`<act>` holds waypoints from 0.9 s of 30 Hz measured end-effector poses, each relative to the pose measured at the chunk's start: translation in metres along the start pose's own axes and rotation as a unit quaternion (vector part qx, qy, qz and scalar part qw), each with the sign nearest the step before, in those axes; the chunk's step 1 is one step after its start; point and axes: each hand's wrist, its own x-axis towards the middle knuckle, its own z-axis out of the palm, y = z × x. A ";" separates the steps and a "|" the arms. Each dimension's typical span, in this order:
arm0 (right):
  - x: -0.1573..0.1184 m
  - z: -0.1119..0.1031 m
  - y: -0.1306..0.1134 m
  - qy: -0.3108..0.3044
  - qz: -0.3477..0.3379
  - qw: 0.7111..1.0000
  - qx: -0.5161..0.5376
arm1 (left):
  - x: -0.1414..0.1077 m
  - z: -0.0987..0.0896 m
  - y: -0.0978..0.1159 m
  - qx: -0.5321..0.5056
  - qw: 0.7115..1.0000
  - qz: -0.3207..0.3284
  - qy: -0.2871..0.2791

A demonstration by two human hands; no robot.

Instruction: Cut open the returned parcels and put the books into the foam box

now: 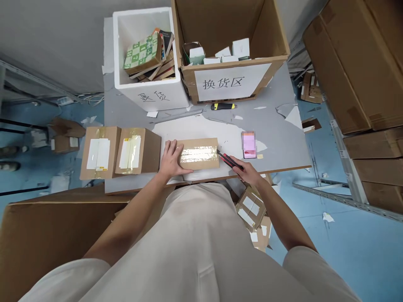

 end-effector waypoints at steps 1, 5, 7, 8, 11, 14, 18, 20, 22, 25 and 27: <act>-0.001 -0.004 0.000 -0.014 0.004 1.000 -0.009 | 0.000 0.002 -0.001 -0.003 1.000 0.001 0.007; -0.006 -0.019 0.005 -0.033 0.015 0.999 -0.028 | -0.002 0.004 -0.002 -0.011 1.000 0.002 0.008; -0.008 -0.022 0.006 -0.034 0.018 0.999 -0.036 | -0.002 0.004 -0.002 -0.013 1.000 0.002 0.007; -0.009 -0.023 0.007 -0.037 0.018 0.998 -0.040 | -0.002 0.004 -0.002 -0.012 1.000 0.002 0.008; -0.010 -0.019 0.005 -0.058 0.016 0.997 -0.048 | -0.002 0.004 -0.003 -0.005 1.000 0.005 0.006; -0.016 -0.010 0.007 -0.104 0.026 0.993 -0.042 | -0.002 0.004 -0.004 0.000 1.000 -0.003 -0.004; -0.031 -0.011 0.018 -0.101 0.057 0.993 -0.003 | 0.000 0.004 -0.002 0.003 1.000 -0.014 -0.012; -0.039 -0.020 0.024 -0.070 0.064 0.995 0.023 | 0.000 0.003 0.000 0.004 1.000 -0.021 -0.011; -0.044 -0.027 0.028 -0.019 0.058 0.997 0.055 | 0.001 0.001 0.002 -0.004 1.000 -0.025 -0.013; -0.041 -0.016 0.029 0.087 0.024 0.987 0.132 | 0.005 -0.005 0.001 -0.038 0.998 -0.039 -0.016; -0.031 0.011 0.025 0.140 0.006 0.970 0.199 | 0.010 -0.010 -0.004 -0.064 0.994 -0.082 0.006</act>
